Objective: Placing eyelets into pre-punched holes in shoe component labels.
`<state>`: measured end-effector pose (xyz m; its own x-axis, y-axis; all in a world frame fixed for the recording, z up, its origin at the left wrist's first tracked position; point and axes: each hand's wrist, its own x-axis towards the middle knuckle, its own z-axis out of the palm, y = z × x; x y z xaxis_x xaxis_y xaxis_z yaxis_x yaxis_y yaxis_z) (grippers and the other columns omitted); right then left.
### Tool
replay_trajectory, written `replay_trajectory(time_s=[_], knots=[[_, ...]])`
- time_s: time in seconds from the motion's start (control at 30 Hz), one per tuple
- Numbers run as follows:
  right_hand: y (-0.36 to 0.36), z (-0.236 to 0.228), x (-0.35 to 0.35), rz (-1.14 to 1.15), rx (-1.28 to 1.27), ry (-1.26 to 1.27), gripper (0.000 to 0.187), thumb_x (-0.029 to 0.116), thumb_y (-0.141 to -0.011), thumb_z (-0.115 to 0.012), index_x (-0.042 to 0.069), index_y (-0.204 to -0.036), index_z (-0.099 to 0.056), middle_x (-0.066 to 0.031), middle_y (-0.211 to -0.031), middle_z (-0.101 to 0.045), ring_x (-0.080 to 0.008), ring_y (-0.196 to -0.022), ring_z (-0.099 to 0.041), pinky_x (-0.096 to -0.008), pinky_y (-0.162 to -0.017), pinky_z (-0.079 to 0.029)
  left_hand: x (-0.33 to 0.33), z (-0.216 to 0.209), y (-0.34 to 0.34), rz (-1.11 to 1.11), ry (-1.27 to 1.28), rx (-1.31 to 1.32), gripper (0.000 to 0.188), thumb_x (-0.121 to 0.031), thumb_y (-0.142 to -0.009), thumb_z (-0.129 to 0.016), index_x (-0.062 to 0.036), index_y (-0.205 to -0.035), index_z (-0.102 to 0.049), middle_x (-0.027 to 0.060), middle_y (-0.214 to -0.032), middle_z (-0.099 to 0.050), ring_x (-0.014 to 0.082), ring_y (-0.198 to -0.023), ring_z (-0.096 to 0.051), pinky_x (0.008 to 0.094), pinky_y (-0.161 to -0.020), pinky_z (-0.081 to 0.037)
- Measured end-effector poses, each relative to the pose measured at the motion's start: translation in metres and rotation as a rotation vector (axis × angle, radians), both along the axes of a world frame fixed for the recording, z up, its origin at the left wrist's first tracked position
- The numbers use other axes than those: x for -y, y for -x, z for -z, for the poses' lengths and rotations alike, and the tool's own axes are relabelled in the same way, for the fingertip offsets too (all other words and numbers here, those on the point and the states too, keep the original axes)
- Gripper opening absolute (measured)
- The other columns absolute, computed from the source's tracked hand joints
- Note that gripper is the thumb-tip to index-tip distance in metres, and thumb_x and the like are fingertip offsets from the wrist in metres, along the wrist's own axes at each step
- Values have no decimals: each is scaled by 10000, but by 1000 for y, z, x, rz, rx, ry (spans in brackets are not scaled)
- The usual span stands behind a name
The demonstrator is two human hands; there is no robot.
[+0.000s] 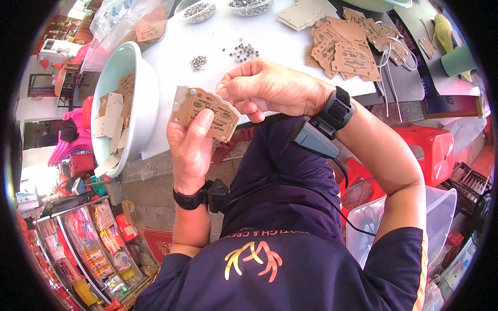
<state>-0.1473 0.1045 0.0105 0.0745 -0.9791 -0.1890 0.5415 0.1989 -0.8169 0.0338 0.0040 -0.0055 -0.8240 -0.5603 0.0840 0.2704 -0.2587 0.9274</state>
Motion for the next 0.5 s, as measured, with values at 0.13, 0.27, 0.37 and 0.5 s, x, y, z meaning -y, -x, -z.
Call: replay_trajectory(time_s=[0.13, 0.27, 0.37, 0.5], knots=[[1, 0, 0, 3, -29, -8, 262, 248, -917, -634, 1, -1004, -644, 42, -624, -504, -32, -551, -479, -198, -494, -422, -1, -1, 1, -13, 5, 24, 295, -83, -906, -645, -1, -1179, -568, 40, -1023, -644, 81, -902, -611, 251, -815, -512], [-4, -4, -1, 29, -65, -5, 244, 249, -914, -638, 19, -996, -652, 40, -629, -509, -37, -548, -485, -202, -503, -429, -4, -2, 6, -103, 8, 18, 256, -108, -906, -659, -8, -1133, -599, 37, -996, -647, 84, -876, -612, 251, -787, -513], [-9, -8, 0, 97, -211, -25, 208, 212, -922, -606, 11, -973, -618, 23, -614, -517, -46, -505, -493, -205, -479, -435, -4, -3, 9, -119, -53, 24, 234, -127, -907, -665, -13, -1105, -616, 36, -978, -648, 92, -860, -615, 259, -764, -515], [-13, -13, -2, 197, -552, 107, 189, 184, -940, -598, -1, -975, -611, 10, -710, -572, -37, -561, -524, -195, -503, -437, -3, -3, 8, -54, -147, -12, 223, -141, -919, -632, -47, -1118, -598, 31, -1028, -633, 120, -938, -598, 319, -840, -487]])
